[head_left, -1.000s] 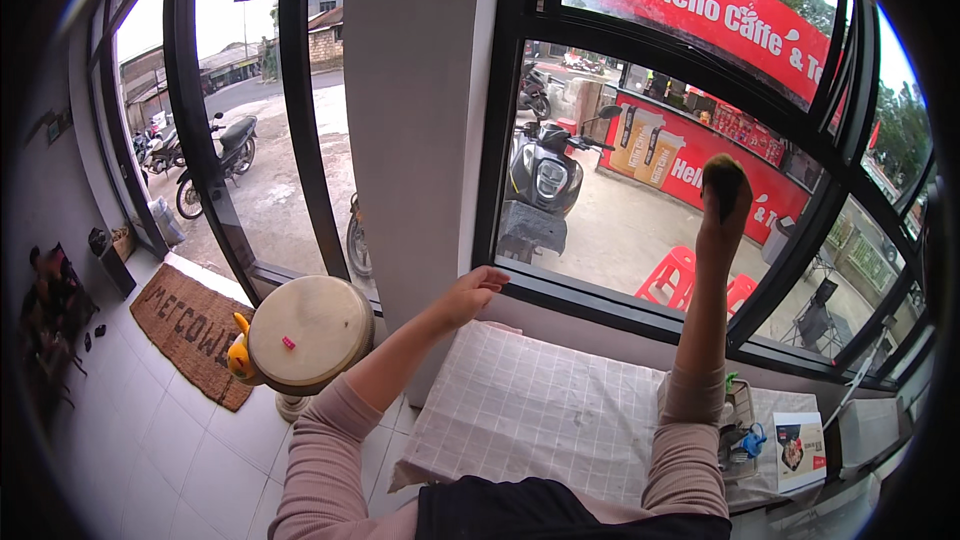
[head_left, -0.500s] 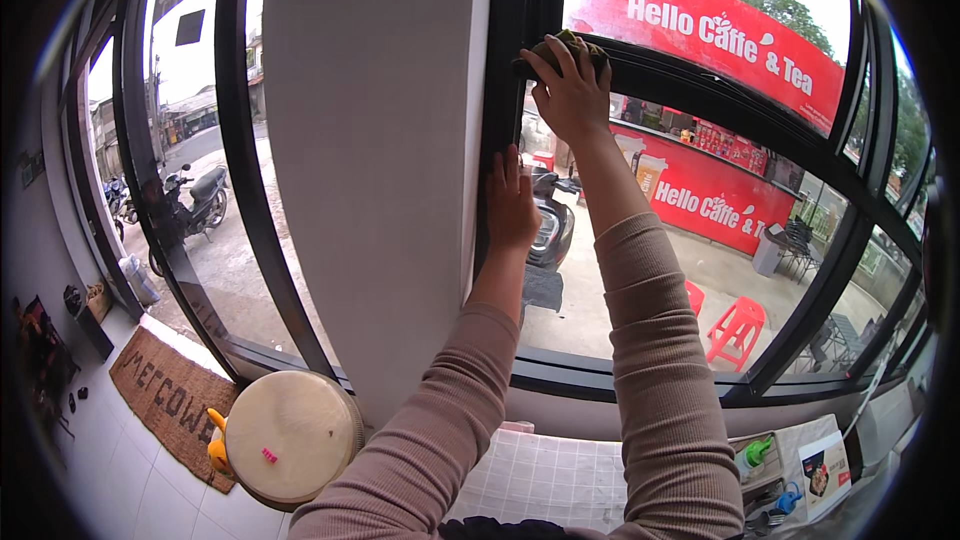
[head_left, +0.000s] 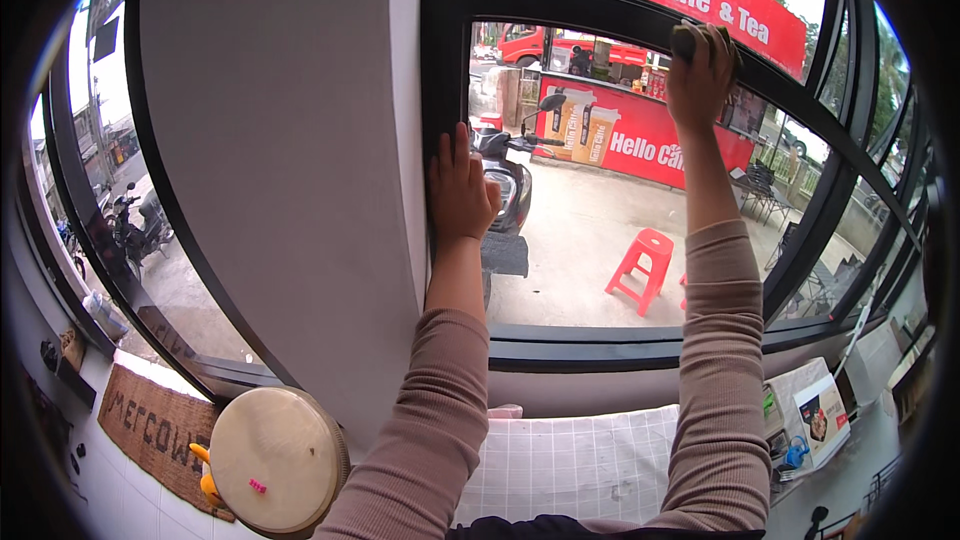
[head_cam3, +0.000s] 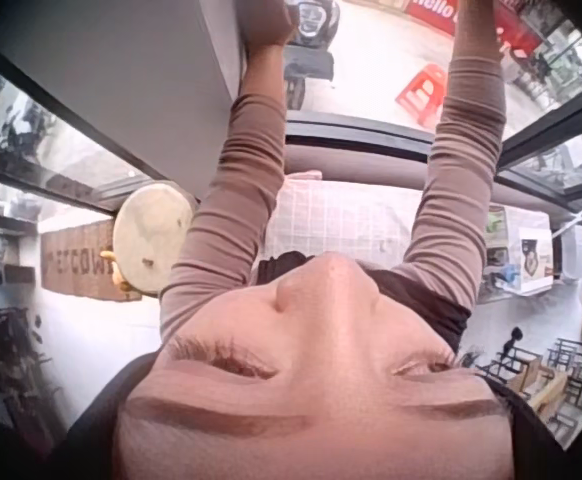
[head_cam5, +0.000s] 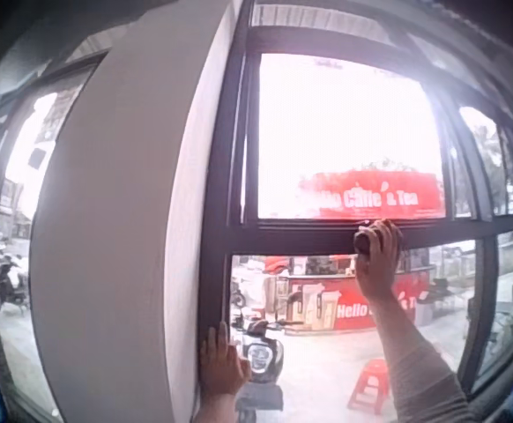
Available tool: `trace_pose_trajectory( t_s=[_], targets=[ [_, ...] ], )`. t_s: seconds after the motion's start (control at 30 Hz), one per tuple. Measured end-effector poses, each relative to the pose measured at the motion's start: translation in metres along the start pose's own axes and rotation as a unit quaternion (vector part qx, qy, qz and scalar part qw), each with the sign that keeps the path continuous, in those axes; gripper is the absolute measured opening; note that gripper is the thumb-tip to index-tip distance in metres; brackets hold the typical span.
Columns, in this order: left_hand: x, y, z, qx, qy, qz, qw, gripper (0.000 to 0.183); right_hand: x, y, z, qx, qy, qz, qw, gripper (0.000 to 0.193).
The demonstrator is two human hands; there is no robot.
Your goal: The person cleans a glass window frame using a green cloth, reaching around the frame and latch mechanisms.
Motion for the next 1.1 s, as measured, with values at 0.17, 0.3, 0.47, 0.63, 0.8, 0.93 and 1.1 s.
trace_pose_trajectory(
  t_s=[0.17, 0.3, 0.47, 0.63, 0.8, 0.93, 1.1],
  targets=[
    [-0.001, -0.003, 0.010, -0.013, 0.038, -0.004, 0.999, 0.027, -0.041, 0.015, 0.103, -0.062, 0.053, 0.015, 0.997, 0.050],
    [-0.004, -0.001, -0.001, -0.047, 0.029, -0.051, 0.997, 0.024, -0.050, 0.014, 0.154, -0.039, 0.157, 0.096, 0.982, 0.045],
    [-0.004, -0.003, -0.001, -0.054, 0.059, -0.049, 0.996, 0.030, -0.030, 0.009, 0.081, 0.031, 0.108, 0.122, 0.986, 0.040],
    [-0.006, -0.001, -0.010, -0.071, 0.050, -0.072, 0.994, 0.026, 0.031, -0.017, -0.083, 0.062, 0.018, 0.092, 0.994, 0.038],
    [0.001, -0.001, -0.011, -0.085, 0.095, -0.078, 0.989, 0.025, 0.086, -0.034, -0.224, 0.066, -0.099, 0.148, 0.982, 0.036],
    [0.005, 0.004, -0.014, -0.102, 0.119, -0.084, 0.984, 0.027, 0.100, -0.047, -0.326, 0.139, -0.219, 0.189, 0.947, 0.036],
    [-0.004, -0.001, -0.028, -0.092, 0.115, -0.082, 0.986, 0.029, 0.087, -0.059, -0.456, -0.243, -0.100, 0.258, 0.930, 0.040]
  ],
)
Point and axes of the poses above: each hand's wrist, its own y-axis towards the middle knuckle, its own x-axis out of the back of the hand, z = x × y, the point moved 3 cm from there along y, towards the middle knuckle, and after that the axes turned 9 degrees about -z, right-handed, at the moved point
